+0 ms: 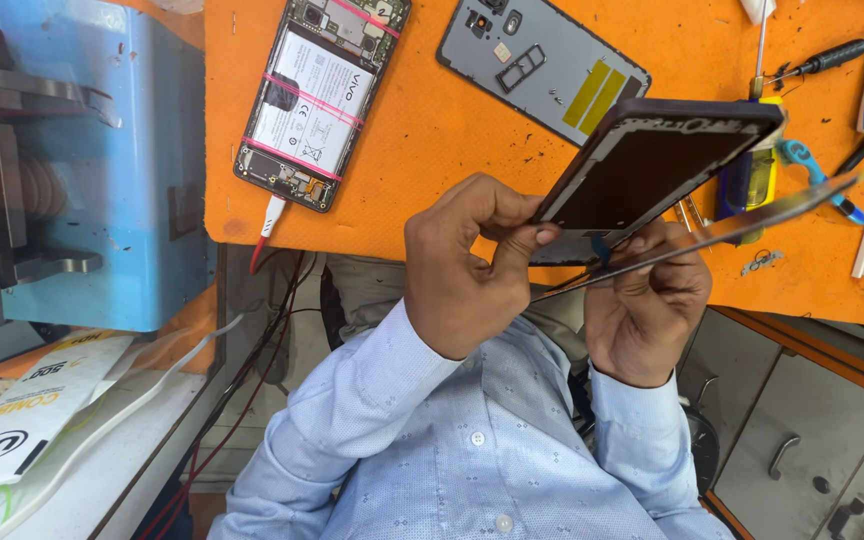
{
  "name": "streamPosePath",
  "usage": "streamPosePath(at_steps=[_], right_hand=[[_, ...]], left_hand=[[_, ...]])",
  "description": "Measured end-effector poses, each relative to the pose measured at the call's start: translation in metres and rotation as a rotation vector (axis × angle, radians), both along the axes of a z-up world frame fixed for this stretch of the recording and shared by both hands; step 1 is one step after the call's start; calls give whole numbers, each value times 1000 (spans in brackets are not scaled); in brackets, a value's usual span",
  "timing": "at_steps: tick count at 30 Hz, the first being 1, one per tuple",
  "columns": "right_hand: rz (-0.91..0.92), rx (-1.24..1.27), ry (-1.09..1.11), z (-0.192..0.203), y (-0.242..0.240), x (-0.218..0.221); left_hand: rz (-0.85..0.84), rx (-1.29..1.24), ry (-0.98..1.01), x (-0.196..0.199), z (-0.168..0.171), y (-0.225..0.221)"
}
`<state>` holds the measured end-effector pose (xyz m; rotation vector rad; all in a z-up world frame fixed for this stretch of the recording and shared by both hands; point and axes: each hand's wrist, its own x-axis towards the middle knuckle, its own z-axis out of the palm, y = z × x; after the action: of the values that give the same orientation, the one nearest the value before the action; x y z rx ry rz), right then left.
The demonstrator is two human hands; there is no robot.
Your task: The person assembles a mobile phone by fitting the internal frame and speaker component onto the rear of the screen assembly, and then peels a protective film from a new replacement screen component.
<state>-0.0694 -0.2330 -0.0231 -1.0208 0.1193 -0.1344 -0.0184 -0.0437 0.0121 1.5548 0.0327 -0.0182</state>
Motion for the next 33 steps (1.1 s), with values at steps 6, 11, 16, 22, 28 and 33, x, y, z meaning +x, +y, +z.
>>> streamPosePath(at_steps=[6, 11, 16, 22, 28, 33], right_hand=[[21, -111, 88, 24, -1, 10], [92, -350, 109, 38, -10, 14], [180, -651, 202, 53, -14, 22], [336, -1518, -138, 84, -8, 49], [429, -1692, -345, 76, -1, 57], [320, -1488, -402, 83, -20, 57]], left_hand=[[-154, -101, 14, 5, -1, 13], [-273, -97, 37, 14, 6, 28], [-231, -454, -169, 17, 17, 45], [-435, 252, -333, 24, 4, 71], [-376, 320, -280, 16, -10, 70], [-336, 338, -309, 18, -15, 67]])
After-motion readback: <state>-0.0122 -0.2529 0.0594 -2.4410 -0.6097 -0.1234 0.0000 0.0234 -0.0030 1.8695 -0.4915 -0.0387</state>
